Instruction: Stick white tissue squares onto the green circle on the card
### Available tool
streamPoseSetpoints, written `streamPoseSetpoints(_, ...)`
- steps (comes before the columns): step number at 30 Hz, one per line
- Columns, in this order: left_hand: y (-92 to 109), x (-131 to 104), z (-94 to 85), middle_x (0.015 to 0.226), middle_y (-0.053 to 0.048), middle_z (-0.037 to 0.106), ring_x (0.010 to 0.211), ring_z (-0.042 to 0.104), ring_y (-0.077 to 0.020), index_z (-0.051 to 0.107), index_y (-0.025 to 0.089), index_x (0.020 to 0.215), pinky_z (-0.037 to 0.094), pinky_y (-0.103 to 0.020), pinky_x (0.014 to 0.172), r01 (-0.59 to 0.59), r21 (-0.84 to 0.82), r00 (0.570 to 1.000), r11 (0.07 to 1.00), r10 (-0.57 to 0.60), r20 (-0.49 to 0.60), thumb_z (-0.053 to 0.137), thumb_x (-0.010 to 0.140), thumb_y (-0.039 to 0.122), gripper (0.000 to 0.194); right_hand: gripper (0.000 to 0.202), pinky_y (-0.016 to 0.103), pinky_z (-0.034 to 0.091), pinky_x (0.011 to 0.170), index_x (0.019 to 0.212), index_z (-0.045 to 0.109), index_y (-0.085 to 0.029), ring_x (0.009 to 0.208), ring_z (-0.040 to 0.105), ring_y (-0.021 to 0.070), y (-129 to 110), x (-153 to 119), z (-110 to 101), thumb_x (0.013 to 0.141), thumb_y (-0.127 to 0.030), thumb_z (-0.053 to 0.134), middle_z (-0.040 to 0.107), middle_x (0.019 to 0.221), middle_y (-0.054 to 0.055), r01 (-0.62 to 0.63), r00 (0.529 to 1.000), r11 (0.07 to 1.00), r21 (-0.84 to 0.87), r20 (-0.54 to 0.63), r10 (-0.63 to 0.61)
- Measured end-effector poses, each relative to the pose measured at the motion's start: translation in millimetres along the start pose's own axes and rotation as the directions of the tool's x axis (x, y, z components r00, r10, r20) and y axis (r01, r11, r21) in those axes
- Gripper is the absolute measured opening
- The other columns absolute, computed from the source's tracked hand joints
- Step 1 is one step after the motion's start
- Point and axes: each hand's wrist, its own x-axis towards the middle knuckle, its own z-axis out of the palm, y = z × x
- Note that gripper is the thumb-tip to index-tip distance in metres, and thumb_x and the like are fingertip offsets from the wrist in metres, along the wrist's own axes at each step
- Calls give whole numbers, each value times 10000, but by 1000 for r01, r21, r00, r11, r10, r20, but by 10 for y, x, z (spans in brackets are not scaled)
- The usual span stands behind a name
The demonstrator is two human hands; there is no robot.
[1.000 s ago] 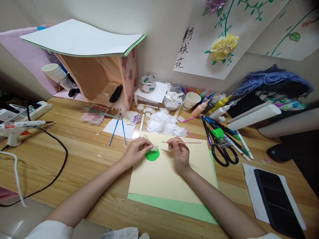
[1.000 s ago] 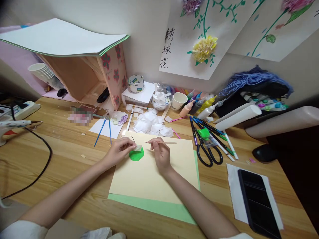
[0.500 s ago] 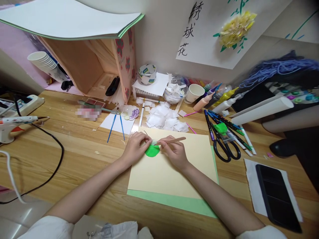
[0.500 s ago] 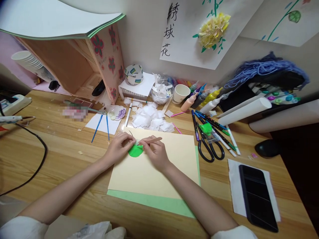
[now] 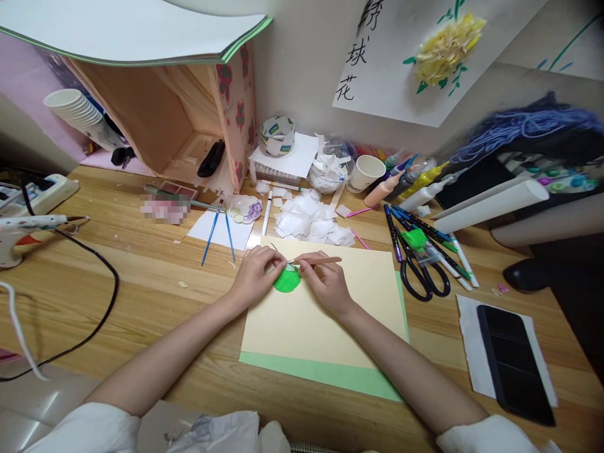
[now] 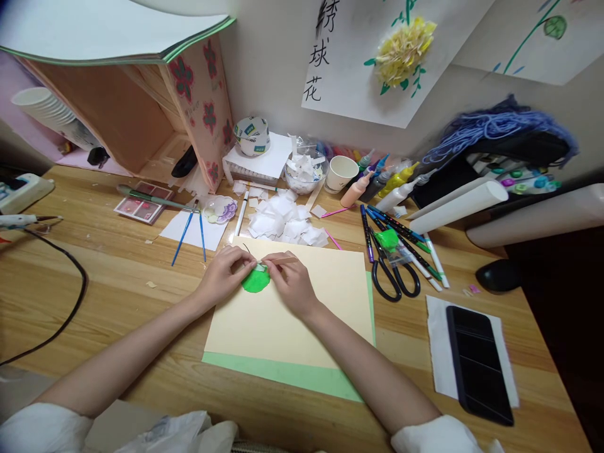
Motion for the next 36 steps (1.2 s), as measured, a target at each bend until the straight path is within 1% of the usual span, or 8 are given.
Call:
streamPoseSetpoints(6,-22,-2,14,771,-9,624,784,536,-164,615,201,809,376,-312,742,1,-1,1000,1000,-1,-22,516,869,295,149,188,346,490,742,845,645,-205,804,608,176,-13,14,6,911,-191,470,689,861,46,60,998,996,-67,26,-59)
streamPoseSetpoints(12,-32,1,16,754,2,633,744,541,-144,646,211,854,384,-293,720,3,-65,999,998,-5,-44,533,864,309,150,181,351,492,736,867,626,-198,795,600,179,6,17,29,918,-184,452,677,858,53,84,996,988,-128,23,-82)
streamPoseSetpoints(15,-33,0,17,749,7,637,736,546,-139,658,215,859,388,-289,720,7,-91,999,996,-12,-52,545,856,323,156,172,348,489,736,861,623,-195,793,597,175,19,2,35,916,-182,460,673,860,51,65,998,991,-113,9,-64)
streamPoseSetpoints(19,-42,6,24,759,7,628,734,546,-135,649,210,858,399,-280,711,28,-129,997,991,-38,-74,538,857,324,158,180,344,485,729,854,634,-198,803,597,170,23,-15,30,912,-168,466,672,863,48,67,997,995,-69,-45,-70)
streamPoseSetpoints(22,-46,4,27,799,0,622,742,545,-131,626,202,871,411,-274,710,50,-153,994,987,-63,-84,517,868,309,153,189,345,488,723,859,638,-198,801,600,169,8,-10,26,912,-156,462,680,855,48,101,994,992,-70,-23,-103)
streamPoseSetpoints(25,-35,-12,22,841,-17,614,773,546,-141,598,192,885,419,-280,718,68,-131,992,989,-81,-96,492,878,302,153,197,347,494,720,845,636,-200,806,605,171,-9,2,23,915,-160,456,685,861,49,115,993,990,-83,5,-115)
streamPoseSetpoints(29,-4,-33,8,828,-33,591,810,539,-168,570,190,853,417,-310,742,61,-43,994,997,-65,-88,495,869,310,143,191,346,496,724,838,628,-200,809,604,171,-8,8,22,916,-170,457,680,862,49,105,994,990,-91,15,-104)
streamPoseSetpoints(36,1,-19,0,793,-26,586,798,529,-175,561,196,812,405,-327,742,32,17,998,999,-31,-54,509,855,276,105,194,356,483,747,808,614,-201,813,600,179,19,-10,36,920,-192,456,663,874,51,31,999,996,-80,-5,-32)
